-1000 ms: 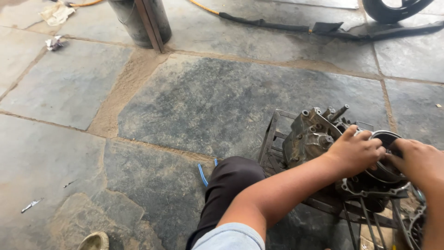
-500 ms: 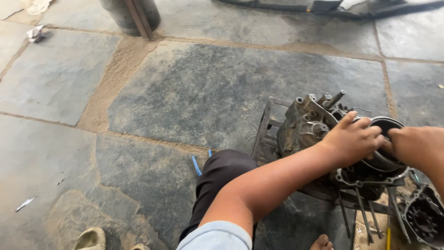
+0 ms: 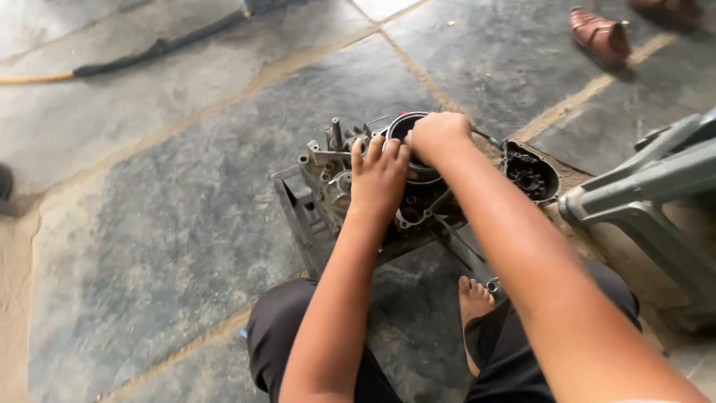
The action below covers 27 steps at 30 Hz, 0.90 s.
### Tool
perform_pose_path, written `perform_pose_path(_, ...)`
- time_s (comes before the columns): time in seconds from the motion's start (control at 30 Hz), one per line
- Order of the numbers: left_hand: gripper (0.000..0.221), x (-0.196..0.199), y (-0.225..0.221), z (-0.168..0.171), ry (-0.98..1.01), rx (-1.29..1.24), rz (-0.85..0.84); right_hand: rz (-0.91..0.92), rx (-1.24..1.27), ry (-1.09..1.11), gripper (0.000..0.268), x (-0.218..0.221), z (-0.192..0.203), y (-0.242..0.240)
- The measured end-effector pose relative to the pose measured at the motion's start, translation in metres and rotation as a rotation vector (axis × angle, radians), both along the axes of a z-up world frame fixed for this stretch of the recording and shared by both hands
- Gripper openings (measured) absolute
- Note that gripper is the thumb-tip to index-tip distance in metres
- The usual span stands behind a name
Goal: The person uses a wrench to loosen a bolt on an engine assembly and removes a metal component by hand. They then place the component back onto the engine, rotate it, and use the wrench to tighten the bolt.
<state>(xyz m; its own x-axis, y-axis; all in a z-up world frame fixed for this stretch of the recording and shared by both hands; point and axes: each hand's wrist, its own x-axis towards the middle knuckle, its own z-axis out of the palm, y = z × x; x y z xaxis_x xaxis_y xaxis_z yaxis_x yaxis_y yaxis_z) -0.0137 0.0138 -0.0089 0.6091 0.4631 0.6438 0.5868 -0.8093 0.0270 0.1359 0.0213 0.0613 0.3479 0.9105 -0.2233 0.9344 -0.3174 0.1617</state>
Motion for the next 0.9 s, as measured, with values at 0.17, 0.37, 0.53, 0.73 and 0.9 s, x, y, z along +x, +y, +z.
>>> perform_pose_path(0.17,0.043,0.001,-0.014,-0.006,0.015,-0.198,0.097,-0.074,0.007,-0.006,0.039,0.0,-0.001,0.002)
perform_pose_path(0.37,0.069,-0.003,-0.019,-0.009,-0.053,-0.119,0.168,-0.222,0.012,0.019,0.042,-0.019,0.0,0.009)
perform_pose_path(0.53,0.094,-0.005,-0.013,0.022,0.073,-0.617,0.168,-0.128,0.064,-0.02,0.041,-0.004,-0.01,0.013)
perform_pose_path(0.73,0.095,0.026,-0.009,-0.006,0.051,-0.471,0.291,0.16,0.134,-0.103,0.05,0.014,-0.017,0.002)
perform_pose_path(0.9,0.091,0.036,-0.008,-0.023,0.103,-0.418,0.297,0.307,0.133,-0.114,0.051,0.022,-0.015,0.004)
